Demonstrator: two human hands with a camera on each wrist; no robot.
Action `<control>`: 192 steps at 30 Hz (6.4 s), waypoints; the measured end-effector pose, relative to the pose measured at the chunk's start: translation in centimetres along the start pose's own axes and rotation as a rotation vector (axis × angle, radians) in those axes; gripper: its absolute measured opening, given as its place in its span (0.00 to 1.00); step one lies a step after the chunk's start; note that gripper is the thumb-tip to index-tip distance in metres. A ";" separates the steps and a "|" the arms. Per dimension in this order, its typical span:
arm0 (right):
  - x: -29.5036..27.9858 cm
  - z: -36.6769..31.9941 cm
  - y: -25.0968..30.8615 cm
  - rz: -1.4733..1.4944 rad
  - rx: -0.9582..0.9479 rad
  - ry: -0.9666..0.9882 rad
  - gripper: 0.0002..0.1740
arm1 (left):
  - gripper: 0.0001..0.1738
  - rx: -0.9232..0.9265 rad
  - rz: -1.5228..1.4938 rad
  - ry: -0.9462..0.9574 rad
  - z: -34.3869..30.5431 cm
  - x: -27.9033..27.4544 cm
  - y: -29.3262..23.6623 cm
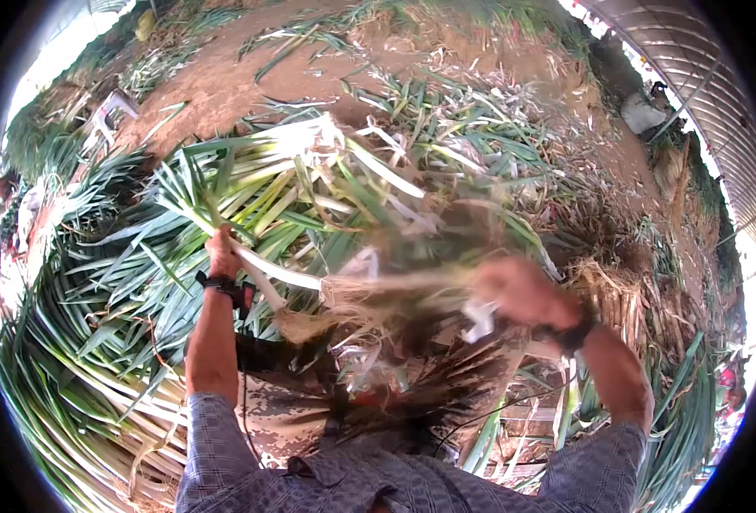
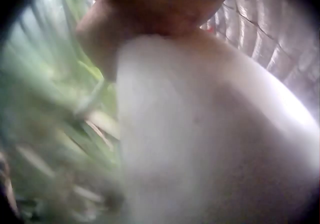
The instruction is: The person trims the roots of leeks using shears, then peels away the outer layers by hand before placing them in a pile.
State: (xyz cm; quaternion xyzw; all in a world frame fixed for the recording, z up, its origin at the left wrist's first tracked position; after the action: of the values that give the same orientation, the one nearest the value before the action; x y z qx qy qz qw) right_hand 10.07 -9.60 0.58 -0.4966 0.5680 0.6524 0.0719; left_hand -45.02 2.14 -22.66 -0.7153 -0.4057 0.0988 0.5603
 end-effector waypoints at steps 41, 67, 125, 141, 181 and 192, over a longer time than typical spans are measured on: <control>-14.9 -4.3 -8.3 0.060 0.448 -0.813 0.09 | 0.13 0.090 -0.172 0.259 -14.2 1.5 -5.9; 17.3 6.7 8.7 0.447 -0.132 0.450 0.20 | 0.20 0.113 -0.154 0.615 -11.8 2.6 -3.3; -12.1 24.5 7.5 0.570 -0.220 -1.036 0.26 | 0.14 0.228 -0.184 0.354 -17.3 -1.9 -10.2; 29.9 32.7 -6.3 0.196 0.176 -0.147 0.18 | 0.11 0.124 -0.242 0.327 -16.0 -1.7 -7.5; 25.4 21.6 7.1 0.884 0.293 0.371 0.16 | 0.32 -0.210 -0.203 0.250 -13.3 -3.8 6.9; 27.2 16.0 7.0 -0.022 -0.434 0.102 0.38 | 0.34 0.139 -0.118 0.543 -19.0 -2.9 3.4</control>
State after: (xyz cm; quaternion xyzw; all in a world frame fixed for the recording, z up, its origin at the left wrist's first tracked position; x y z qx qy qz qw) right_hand -17.11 -11.76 -16.78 -0.5390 0.4121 0.7323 -0.0585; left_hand -34.00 -13.66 -19.85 -0.6505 -0.2739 -0.1017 0.7011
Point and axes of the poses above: each hand's wrist, its own z-axis towards the middle knuckle, its own x-axis out of the palm, y = z × x, the point moved 2 cm from there along z, towards the middle knuckle, and after that the axes turned 1 degree about z, right-handed, at the moved point
